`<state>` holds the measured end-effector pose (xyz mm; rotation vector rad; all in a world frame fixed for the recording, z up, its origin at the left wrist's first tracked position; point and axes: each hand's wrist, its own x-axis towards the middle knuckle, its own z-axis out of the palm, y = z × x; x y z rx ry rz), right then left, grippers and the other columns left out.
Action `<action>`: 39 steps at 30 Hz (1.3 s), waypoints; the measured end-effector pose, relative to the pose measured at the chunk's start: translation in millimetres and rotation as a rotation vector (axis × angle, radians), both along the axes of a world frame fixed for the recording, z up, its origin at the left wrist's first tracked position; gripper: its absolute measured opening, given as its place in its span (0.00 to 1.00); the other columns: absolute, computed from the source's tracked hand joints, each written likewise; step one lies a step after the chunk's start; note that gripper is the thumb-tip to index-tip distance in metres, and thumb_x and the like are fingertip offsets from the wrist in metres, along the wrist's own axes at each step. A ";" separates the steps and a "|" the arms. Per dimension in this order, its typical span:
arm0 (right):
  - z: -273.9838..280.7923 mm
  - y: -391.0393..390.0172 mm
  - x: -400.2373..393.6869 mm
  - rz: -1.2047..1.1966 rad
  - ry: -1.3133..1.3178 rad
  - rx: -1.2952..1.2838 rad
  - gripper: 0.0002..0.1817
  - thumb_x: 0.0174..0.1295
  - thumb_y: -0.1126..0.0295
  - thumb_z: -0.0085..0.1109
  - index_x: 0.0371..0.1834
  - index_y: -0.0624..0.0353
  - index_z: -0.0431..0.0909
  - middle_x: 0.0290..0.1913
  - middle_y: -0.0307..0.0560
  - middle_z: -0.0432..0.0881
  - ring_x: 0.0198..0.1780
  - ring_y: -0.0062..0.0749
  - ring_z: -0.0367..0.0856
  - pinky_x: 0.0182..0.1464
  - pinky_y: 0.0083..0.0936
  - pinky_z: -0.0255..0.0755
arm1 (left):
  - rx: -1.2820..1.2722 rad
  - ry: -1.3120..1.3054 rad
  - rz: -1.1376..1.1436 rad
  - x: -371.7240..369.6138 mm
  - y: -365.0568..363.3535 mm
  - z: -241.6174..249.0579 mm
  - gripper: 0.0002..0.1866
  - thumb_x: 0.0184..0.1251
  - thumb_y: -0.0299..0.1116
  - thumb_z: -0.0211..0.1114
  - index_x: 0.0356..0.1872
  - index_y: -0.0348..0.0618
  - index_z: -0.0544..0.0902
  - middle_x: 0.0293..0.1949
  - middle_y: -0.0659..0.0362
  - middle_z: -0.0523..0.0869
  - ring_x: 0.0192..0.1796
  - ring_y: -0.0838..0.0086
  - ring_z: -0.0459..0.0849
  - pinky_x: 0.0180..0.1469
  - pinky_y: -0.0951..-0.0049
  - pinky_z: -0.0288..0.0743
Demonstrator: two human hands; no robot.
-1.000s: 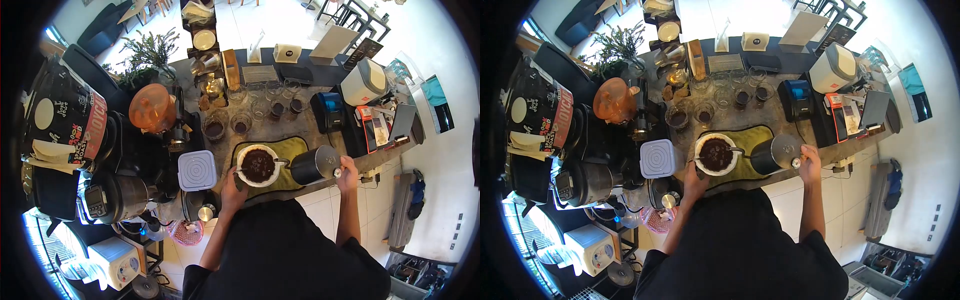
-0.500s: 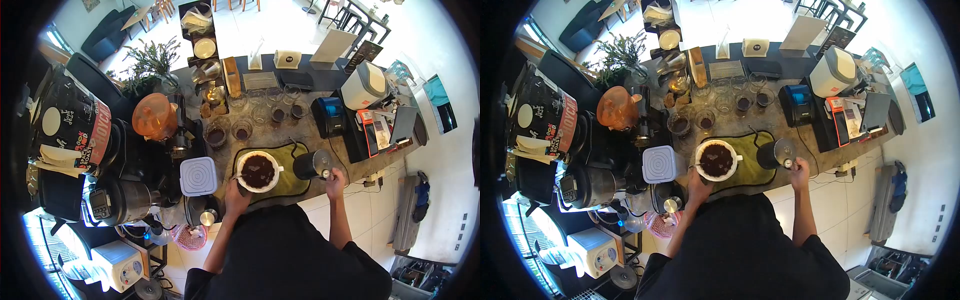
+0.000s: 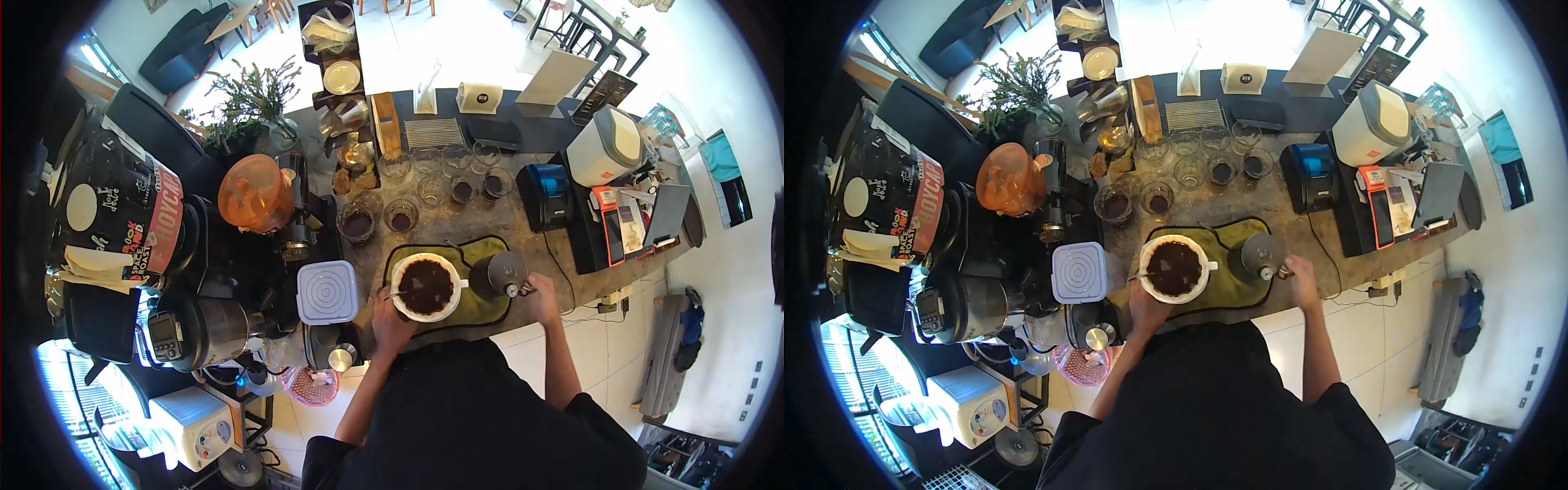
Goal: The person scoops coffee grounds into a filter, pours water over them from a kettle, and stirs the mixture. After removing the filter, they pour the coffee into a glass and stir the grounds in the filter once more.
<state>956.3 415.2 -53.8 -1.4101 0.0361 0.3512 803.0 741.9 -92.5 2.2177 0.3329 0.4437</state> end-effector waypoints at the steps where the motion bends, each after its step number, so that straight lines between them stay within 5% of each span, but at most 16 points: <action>1: 7.4 -0.4 9.8 0.006 0.003 -0.002 0.11 0.70 0.68 0.59 0.28 0.58 0.78 0.28 0.33 0.74 0.33 0.20 0.71 0.40 0.20 0.62 | 0.048 0.016 -0.038 0.5 1.7 -9.0 0.30 0.50 0.36 0.82 0.56 0.42 0.82 0.60 0.47 0.81 0.66 0.46 0.76 0.67 0.50 0.71; 5: 51.2 24.0 83.9 0.102 -0.434 -0.540 0.12 0.69 0.63 0.65 0.39 0.61 0.79 0.36 0.38 0.79 0.40 0.29 0.77 0.48 0.28 0.71 | -0.007 0.084 -0.106 0.1 4.5 -5.3 0.30 0.51 0.37 0.81 0.58 0.43 0.83 0.64 0.46 0.79 0.68 0.46 0.74 0.68 0.49 0.70; 7: 94.0 81.2 110.1 0.268 -0.920 -0.787 0.15 0.63 0.63 0.71 0.45 0.60 0.79 0.43 0.43 0.81 0.47 0.38 0.80 0.54 0.36 0.72 | 0.012 0.089 -0.097 0.6 3.4 -0.8 0.32 0.51 0.38 0.81 0.60 0.42 0.82 0.65 0.45 0.78 0.69 0.46 0.73 0.68 0.49 0.70; 9: 121.3 139.7 125.1 0.546 -1.076 -0.865 0.23 0.61 0.56 0.73 0.51 0.60 0.80 0.54 0.50 0.80 0.60 0.45 0.77 0.63 0.40 0.69 | 0.045 0.084 -0.085 3.8 5.8 -1.4 0.34 0.51 0.38 0.81 0.62 0.41 0.81 0.66 0.45 0.77 0.71 0.46 0.73 0.69 0.50 0.70; 11: 109.0 194.7 125.1 0.564 -1.391 -1.002 0.35 0.55 0.47 0.75 0.60 0.59 0.80 0.71 0.57 0.72 0.81 0.52 0.56 0.80 0.56 0.49 | -0.121 -0.008 -0.085 3.4 4.5 -7.6 0.37 0.51 0.37 0.81 0.64 0.39 0.79 0.68 0.45 0.77 0.72 0.47 0.72 0.71 0.51 0.70; 12: 97.2 214.6 128.8 0.568 -1.391 -0.993 0.35 0.55 0.47 0.75 0.60 0.59 0.80 0.71 0.57 0.72 0.81 0.52 0.56 0.80 0.56 0.49 | -0.117 -0.004 -0.079 3.0 3.1 -7.3 0.37 0.51 0.37 0.81 0.64 0.39 0.79 0.68 0.45 0.77 0.72 0.47 0.72 0.71 0.51 0.70; 14: 70.1 244.2 136.7 0.850 -1.480 -1.145 0.43 0.51 0.40 0.75 0.65 0.58 0.78 0.83 0.60 0.55 0.88 0.53 0.32 0.83 0.65 0.22 | -0.140 -0.001 -0.038 3.9 3.5 -5.4 0.40 0.49 0.36 0.82 0.66 0.37 0.77 0.69 0.45 0.76 0.72 0.47 0.73 0.73 0.51 0.69; 20: 45.8 269.8 130.9 0.902 -1.320 -1.169 0.44 0.46 0.35 0.76 0.59 0.57 0.81 0.84 0.62 0.54 0.87 0.58 0.32 0.79 0.77 0.21 | -0.154 0.033 0.004 -3.6 6.0 -19.9 0.52 0.47 0.35 0.85 0.73 0.28 0.65 0.66 0.37 0.75 0.64 0.46 0.78 0.69 0.52 0.72; 31: 40.6 254.9 131.4 0.759 -1.100 -0.868 0.41 0.46 0.42 0.81 0.60 0.50 0.77 0.86 0.55 0.48 0.88 0.58 0.27 0.80 0.72 0.21 | -0.057 -0.018 -0.026 -3.1 6.5 -21.5 0.52 0.53 0.37 0.83 0.76 0.33 0.60 0.69 0.35 0.72 0.69 0.40 0.75 0.71 0.48 0.71; 33: 48.8 238.8 130.7 0.713 -1.069 -0.822 0.41 0.46 0.43 0.81 0.61 0.49 0.76 0.86 0.54 0.49 0.88 0.58 0.28 0.80 0.71 0.21 | -0.248 0.148 0.026 -4.7 4.5 -15.6 0.53 0.52 0.37 0.83 0.76 0.32 0.59 0.71 0.36 0.70 0.70 0.42 0.74 0.71 0.49 0.70; 36: 86.1 207.1 129.4 0.639 -0.979 -0.710 0.42 0.45 0.49 0.84 0.63 0.51 0.74 0.82 0.55 0.61 0.88 0.56 0.38 0.83 0.62 0.31 | -0.187 0.077 -0.033 -8.3 6.6 -30.0 0.55 0.52 0.39 0.84 0.77 0.32 0.58 0.72 0.37 0.69 0.70 0.43 0.74 0.72 0.50 0.69; 38: 108.7 185.0 131.8 0.600 -0.749 -0.541 0.43 0.46 0.57 0.85 0.65 0.56 0.72 0.73 0.52 0.74 0.83 0.48 0.58 0.82 0.47 0.47 | -0.099 0.017 -0.070 -9.9 7.2 -42.1 0.56 0.52 0.39 0.84 0.77 0.32 0.57 0.73 0.38 0.68 0.71 0.44 0.73 0.73 0.51 0.68; 39: 122.9 180.1 128.4 0.553 -0.648 -0.439 0.44 0.46 0.60 0.84 0.66 0.63 0.70 0.62 0.52 0.82 0.72 0.43 0.75 0.75 0.37 0.65 | -0.127 0.011 -0.057 -9.3 6.9 -42.8 0.57 0.51 0.40 0.84 0.77 0.32 0.57 0.72 0.38 0.68 0.71 0.44 0.73 0.73 0.51 0.68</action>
